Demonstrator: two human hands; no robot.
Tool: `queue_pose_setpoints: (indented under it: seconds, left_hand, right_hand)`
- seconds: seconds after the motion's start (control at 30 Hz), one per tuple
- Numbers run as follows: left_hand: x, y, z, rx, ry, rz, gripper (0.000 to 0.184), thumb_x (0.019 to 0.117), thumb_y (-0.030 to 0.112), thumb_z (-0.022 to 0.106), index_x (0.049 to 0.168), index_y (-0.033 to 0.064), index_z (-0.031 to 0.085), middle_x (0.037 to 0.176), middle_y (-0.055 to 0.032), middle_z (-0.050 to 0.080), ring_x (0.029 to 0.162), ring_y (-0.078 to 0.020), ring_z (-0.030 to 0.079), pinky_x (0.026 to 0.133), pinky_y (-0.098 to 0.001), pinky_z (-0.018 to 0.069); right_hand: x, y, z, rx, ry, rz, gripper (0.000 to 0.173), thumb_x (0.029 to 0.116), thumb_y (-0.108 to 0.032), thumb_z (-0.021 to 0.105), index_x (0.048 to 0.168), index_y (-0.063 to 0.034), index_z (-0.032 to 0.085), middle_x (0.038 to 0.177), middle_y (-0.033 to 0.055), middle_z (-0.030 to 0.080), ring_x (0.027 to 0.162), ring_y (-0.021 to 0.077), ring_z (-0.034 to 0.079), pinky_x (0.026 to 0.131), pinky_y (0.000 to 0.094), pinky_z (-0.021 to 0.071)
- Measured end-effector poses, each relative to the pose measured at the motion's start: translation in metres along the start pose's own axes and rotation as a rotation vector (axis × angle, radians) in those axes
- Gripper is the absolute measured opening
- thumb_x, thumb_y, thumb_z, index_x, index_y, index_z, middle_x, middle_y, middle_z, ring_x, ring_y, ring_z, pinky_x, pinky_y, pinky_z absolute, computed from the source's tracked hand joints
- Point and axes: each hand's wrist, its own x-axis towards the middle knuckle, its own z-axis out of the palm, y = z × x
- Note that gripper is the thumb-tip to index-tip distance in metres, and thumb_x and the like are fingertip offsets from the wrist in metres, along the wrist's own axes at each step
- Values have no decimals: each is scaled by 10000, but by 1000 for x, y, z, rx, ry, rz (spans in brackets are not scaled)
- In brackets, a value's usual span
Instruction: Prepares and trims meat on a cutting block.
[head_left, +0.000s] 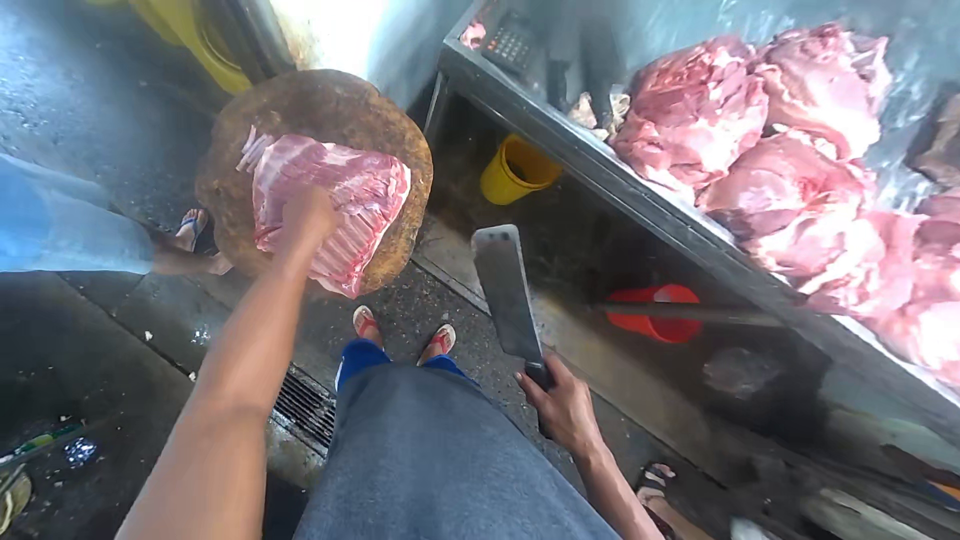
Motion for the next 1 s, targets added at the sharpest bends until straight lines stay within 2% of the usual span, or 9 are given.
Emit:
queue_pose_setpoints:
  seconds: [0.1, 0.2, 0.37, 0.47, 0.53, 0.63, 0.7, 0.83, 1.0]
  left_hand:
    - [-6, -6, 22, -73, 110, -117, 471, 873, 408, 766, 1097, -2, 702, 1150, -269, 673, 1100, -481, 637, 893, -737, 474]
    - [2, -3, 29, -73, 113, -182, 568, 869, 455, 757, 1201, 1, 680, 1324, -266, 609, 1212, -479, 584, 949, -732, 446]
    - [3, -12, 28, -98, 81, -133, 537, 855, 425, 780, 1199, 26, 672, 1313, -254, 611, 1199, -477, 587, 953, -721, 450]
    - [-4, -32, 28, -232, 102, 74, 433, 837, 319, 819, 1145, 47, 683, 1223, -205, 639, 1132, -408, 623, 931, -664, 505]
    - [-14, -41, 25, -285, 125, 190, 423, 846, 280, 830, 1155, 26, 692, 1216, -195, 644, 1153, -379, 621, 980, -610, 512]
    - [-17, -48, 28, -247, 125, 183, 391, 884, 260, 781, 1195, 37, 698, 1224, -219, 640, 1180, -407, 608, 987, -619, 502]
    - [-11, -48, 34, -212, 125, 158, 371, 896, 255, 755, 1203, 53, 700, 1235, -216, 633, 1191, -415, 600, 995, -626, 492]
    - [-6, -43, 39, -157, 127, 125, 372, 913, 310, 738, 1195, 70, 713, 1234, -195, 640, 1185, -399, 604, 1007, -610, 479]
    - [-4, -42, 42, -96, 151, 137, 319, 888, 277, 740, 1137, 77, 733, 1218, -171, 655, 1171, -388, 610, 977, -607, 484]
  right_hand:
    - [-3, -4, 7, 61, 1, -13, 374, 911, -372, 669, 1143, -78, 674, 756, -5, 687, 597, 100, 656, 575, 351, 594]
    - [19, -30, 3, -39, -117, 113, 292, 950, -314, 663, 1124, -80, 678, 763, 42, 675, 610, 172, 656, 603, 433, 585]
    - [54, -86, 0, -270, -231, 67, 252, 996, -302, 640, 1116, -81, 651, 766, 72, 651, 679, 229, 649, 650, 474, 542]
    - [66, -118, 3, -314, -282, 17, 305, 1018, -323, 608, 1199, -77, 607, 831, 67, 694, 728, 217, 706, 707, 455, 602]
    - [70, -144, 9, -332, -299, -8, 343, 1037, -369, 577, 1176, -56, 599, 804, 82, 659, 717, 243, 670, 685, 458, 562]
    - [85, -179, 21, -399, -349, -44, 463, 1065, -497, 461, 1132, -66, 616, 743, 61, 611, 678, 233, 635, 629, 442, 532]
    - [100, -197, 31, -463, -433, 2, 495, 1076, -529, 409, 1147, -81, 606, 780, 73, 624, 731, 254, 656, 667, 469, 544]
    - [120, -213, 51, -538, -496, 47, 478, 1083, -526, 397, 1136, -93, 594, 806, 77, 631, 775, 260, 672, 695, 471, 553]
    - [130, -215, 62, -561, -508, 36, 461, 1088, -502, 408, 1130, -85, 600, 810, 84, 632, 772, 258, 671, 698, 468, 557]
